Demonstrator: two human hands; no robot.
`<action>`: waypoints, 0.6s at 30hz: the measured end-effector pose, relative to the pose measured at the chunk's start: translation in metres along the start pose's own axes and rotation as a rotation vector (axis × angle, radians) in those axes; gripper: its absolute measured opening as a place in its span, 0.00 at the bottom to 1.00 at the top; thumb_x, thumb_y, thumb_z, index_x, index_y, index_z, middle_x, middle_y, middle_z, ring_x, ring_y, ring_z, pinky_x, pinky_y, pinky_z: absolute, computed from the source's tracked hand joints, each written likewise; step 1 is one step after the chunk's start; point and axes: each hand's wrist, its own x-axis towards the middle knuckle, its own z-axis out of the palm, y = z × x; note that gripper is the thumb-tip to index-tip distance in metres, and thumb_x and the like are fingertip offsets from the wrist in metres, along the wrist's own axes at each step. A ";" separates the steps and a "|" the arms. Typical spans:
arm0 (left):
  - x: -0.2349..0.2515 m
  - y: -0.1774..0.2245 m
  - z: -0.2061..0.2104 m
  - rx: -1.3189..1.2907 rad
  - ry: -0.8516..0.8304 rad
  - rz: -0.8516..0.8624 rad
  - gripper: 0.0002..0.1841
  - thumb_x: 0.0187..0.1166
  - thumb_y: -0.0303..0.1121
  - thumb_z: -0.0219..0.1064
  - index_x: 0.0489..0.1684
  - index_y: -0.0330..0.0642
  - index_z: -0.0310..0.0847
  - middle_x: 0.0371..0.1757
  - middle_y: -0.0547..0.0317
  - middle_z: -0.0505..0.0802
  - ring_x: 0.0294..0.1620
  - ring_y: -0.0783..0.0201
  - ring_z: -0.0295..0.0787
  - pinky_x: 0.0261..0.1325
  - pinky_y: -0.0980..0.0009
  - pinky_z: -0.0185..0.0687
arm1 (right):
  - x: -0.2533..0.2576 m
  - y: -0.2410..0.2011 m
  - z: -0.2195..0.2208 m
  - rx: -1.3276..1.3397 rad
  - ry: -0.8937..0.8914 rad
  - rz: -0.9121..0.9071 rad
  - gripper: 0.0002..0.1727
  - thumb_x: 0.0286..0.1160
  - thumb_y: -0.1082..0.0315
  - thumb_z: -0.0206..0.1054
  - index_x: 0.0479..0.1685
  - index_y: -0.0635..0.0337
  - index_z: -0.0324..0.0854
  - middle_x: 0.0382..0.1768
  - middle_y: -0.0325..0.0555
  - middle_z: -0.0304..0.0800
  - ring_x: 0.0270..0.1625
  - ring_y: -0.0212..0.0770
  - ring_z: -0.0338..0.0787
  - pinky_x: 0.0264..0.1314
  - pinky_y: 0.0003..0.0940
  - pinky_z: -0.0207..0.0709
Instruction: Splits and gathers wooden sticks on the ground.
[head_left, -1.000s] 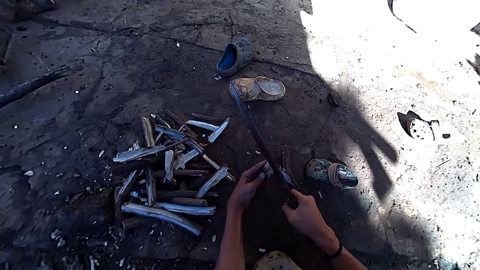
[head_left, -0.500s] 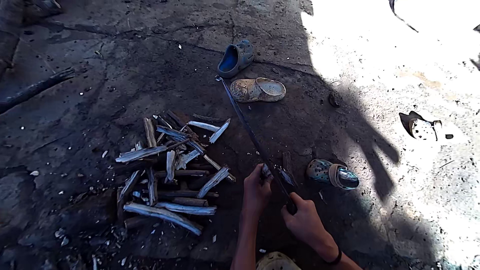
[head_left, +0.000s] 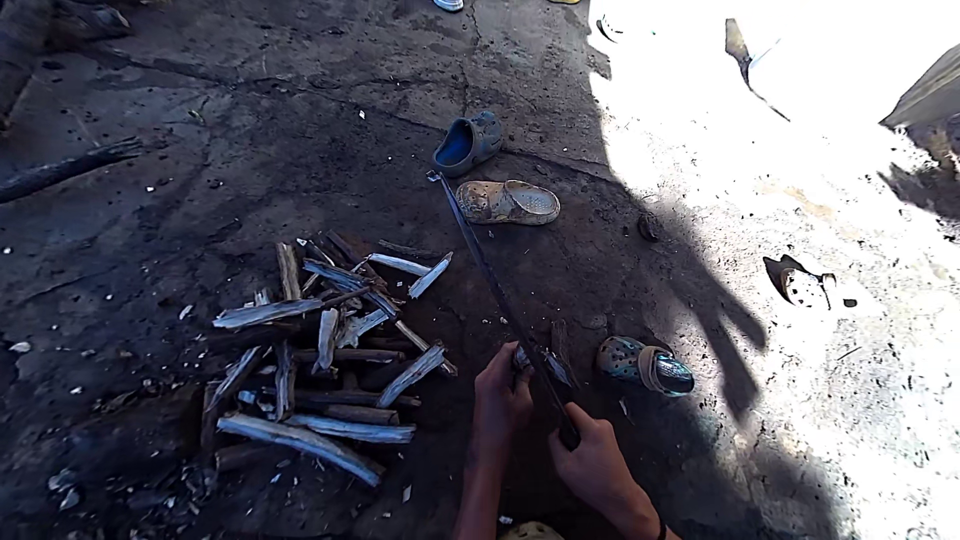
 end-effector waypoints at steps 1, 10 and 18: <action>0.000 0.001 -0.002 -0.006 0.005 0.023 0.15 0.74 0.18 0.66 0.58 0.27 0.85 0.52 0.49 0.96 0.54 0.69 0.95 0.61 0.74 0.89 | -0.001 0.000 0.001 -0.007 0.020 -0.028 0.07 0.61 0.64 0.66 0.30 0.59 0.81 0.12 0.35 0.73 0.14 0.30 0.75 0.17 0.28 0.68; -0.044 0.008 -0.042 0.247 0.098 -0.058 0.20 0.81 0.35 0.70 0.63 0.28 0.84 0.62 0.40 0.90 0.61 0.58 0.91 0.66 0.68 0.86 | 0.010 -0.006 -0.002 0.132 -0.046 0.020 0.05 0.62 0.64 0.67 0.30 0.56 0.83 0.13 0.29 0.73 0.15 0.22 0.72 0.19 0.22 0.65; -0.063 0.017 -0.115 0.117 0.357 -0.197 0.17 0.85 0.26 0.56 0.66 0.24 0.78 0.37 0.58 0.95 0.34 0.75 0.94 0.40 0.78 0.92 | 0.019 -0.006 -0.002 0.033 -0.175 0.189 0.08 0.72 0.64 0.67 0.38 0.60 0.84 0.21 0.40 0.80 0.24 0.34 0.80 0.30 0.37 0.75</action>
